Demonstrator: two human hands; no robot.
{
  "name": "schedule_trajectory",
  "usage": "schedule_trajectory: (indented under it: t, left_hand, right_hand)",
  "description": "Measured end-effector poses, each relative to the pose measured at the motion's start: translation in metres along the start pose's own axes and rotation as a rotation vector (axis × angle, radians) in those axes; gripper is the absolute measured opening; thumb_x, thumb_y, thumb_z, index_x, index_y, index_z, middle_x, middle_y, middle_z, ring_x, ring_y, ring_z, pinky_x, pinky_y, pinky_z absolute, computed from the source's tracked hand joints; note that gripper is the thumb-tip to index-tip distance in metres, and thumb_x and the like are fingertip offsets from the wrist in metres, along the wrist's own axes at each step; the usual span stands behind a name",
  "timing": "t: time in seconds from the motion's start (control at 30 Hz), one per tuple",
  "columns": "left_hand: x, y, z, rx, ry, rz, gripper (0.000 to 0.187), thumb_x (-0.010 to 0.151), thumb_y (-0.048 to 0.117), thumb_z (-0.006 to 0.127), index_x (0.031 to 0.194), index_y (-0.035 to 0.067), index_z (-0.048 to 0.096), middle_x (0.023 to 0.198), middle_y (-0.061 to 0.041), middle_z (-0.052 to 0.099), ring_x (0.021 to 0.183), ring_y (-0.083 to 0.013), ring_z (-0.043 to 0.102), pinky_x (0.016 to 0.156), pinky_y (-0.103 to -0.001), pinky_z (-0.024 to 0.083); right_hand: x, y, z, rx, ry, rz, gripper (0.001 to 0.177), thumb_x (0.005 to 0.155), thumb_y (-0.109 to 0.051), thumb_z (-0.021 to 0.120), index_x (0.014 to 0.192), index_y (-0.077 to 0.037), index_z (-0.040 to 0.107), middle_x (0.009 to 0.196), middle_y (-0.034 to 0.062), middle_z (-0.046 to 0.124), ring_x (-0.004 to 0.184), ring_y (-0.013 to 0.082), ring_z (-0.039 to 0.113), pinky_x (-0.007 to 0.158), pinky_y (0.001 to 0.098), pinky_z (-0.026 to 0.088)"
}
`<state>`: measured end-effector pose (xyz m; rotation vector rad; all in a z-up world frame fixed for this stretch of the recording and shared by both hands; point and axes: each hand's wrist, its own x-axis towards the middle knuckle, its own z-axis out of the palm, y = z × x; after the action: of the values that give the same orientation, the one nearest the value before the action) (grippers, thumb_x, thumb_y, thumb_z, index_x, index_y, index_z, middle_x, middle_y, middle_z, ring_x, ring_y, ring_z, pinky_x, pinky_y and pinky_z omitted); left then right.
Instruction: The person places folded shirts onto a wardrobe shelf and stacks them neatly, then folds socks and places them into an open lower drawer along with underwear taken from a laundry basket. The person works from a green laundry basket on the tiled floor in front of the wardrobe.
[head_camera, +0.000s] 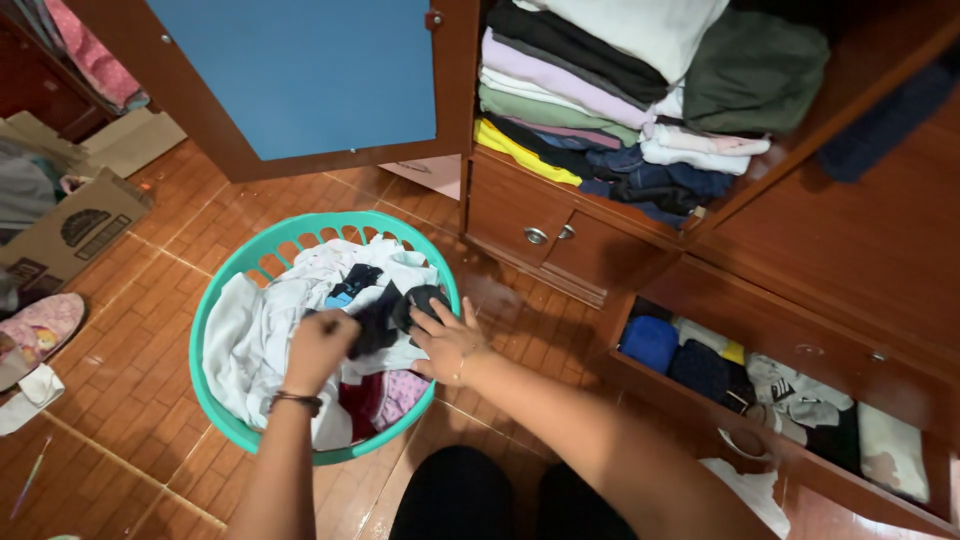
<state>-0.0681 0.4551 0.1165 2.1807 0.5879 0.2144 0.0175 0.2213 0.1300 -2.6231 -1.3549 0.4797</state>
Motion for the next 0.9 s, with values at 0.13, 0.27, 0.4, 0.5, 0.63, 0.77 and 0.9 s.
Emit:
schedule_trajectory:
  t: [0.13,0.27,0.4,0.5,0.63,0.77,0.9]
  left_hand:
    - [0.007,0.004,-0.027,-0.583,-0.016,0.061,0.029,0.104,0.015,0.063,0.086,-0.006,0.068,0.079,-0.004,0.059,0.077,-0.0144,0.052,0.069,-0.034,0.044]
    - [-0.024,0.113,-0.060,-1.013,-0.179,0.061,0.026,0.095,0.013,0.056,0.107,-0.006,0.069,0.094,-0.006,0.071,0.082,-0.0150,0.065,0.077,-0.030,0.052]
    - [-0.031,0.162,-0.051,-1.208,-0.433,0.134,0.032,0.093,0.011,0.053,0.114,-0.009,0.067,0.103,-0.012,0.072,0.091,-0.0187,0.068,0.082,-0.032,0.054]
    - [-0.036,0.200,-0.038,-1.188,-0.539,0.183,0.032,0.093,0.012,0.054,0.115,-0.009,0.067,0.105,-0.012,0.072,0.093,-0.0197,0.068,0.086,-0.033,0.054]
    - [-0.029,0.221,-0.017,-1.268,-0.603,0.183,0.031,0.096,0.012,0.056,0.116,-0.009,0.066,0.108,-0.013,0.071,0.096,-0.0207,0.067,0.088,-0.034,0.054]
    - [-0.029,0.244,-0.005,-1.450,-0.697,0.123,0.034,0.098,0.020,0.055,0.112,-0.008,0.066,0.108,-0.018,0.073,0.097,-0.0264,0.071,0.091,-0.038,0.056]
    - [-0.035,0.263,0.009,-1.461,-0.695,-0.036,0.037,0.096,0.026,0.053,0.111,-0.006,0.067,0.108,-0.018,0.075,0.100,-0.0281,0.072,0.093,-0.039,0.057]
  right_hand:
    - [0.001,0.000,-0.016,0.011,-0.074,0.009,0.056,0.088,-0.036,0.067,0.141,-0.019,0.055,0.166,0.0000,0.025,0.155,0.0312,0.014,0.117,0.0739,0.004]
    - [-0.009,0.009,-0.030,0.340,0.393,-0.028,0.046,0.094,-0.023,0.060,0.139,-0.018,0.059,0.148,0.0017,0.057,0.147,0.0282,0.044,0.126,0.0523,0.027]
    - [-0.042,0.005,-0.102,1.141,0.545,-0.316,0.072,0.078,-0.006,0.052,0.149,-0.008,0.046,0.156,0.0095,0.047,0.147,0.0251,0.041,0.122,0.0379,0.036]
    - [-0.067,0.020,-0.139,1.556,0.364,-0.491,0.068,0.080,-0.005,0.049,0.148,-0.002,0.051,0.151,0.0109,0.056,0.145,0.0225,0.049,0.123,0.0333,0.039]
    - [-0.100,0.068,-0.146,1.503,0.341,-0.509,0.058,0.086,-0.002,0.051,0.143,-0.001,0.051,0.141,0.0091,0.059,0.136,0.0175,0.055,0.116,0.0298,0.044]
    - [-0.156,0.107,-0.169,1.400,0.238,-0.290,0.031,0.094,-0.005,0.064,0.123,0.004,0.063,0.113,0.0097,0.069,0.103,0.0163,0.065,0.093,0.0318,0.052]
    - [-0.205,0.131,-0.181,1.551,0.366,-0.227,0.028,0.092,-0.012,0.068,0.114,0.003,0.062,0.112,0.0072,0.069,0.101,0.0140,0.067,0.091,0.0308,0.055]
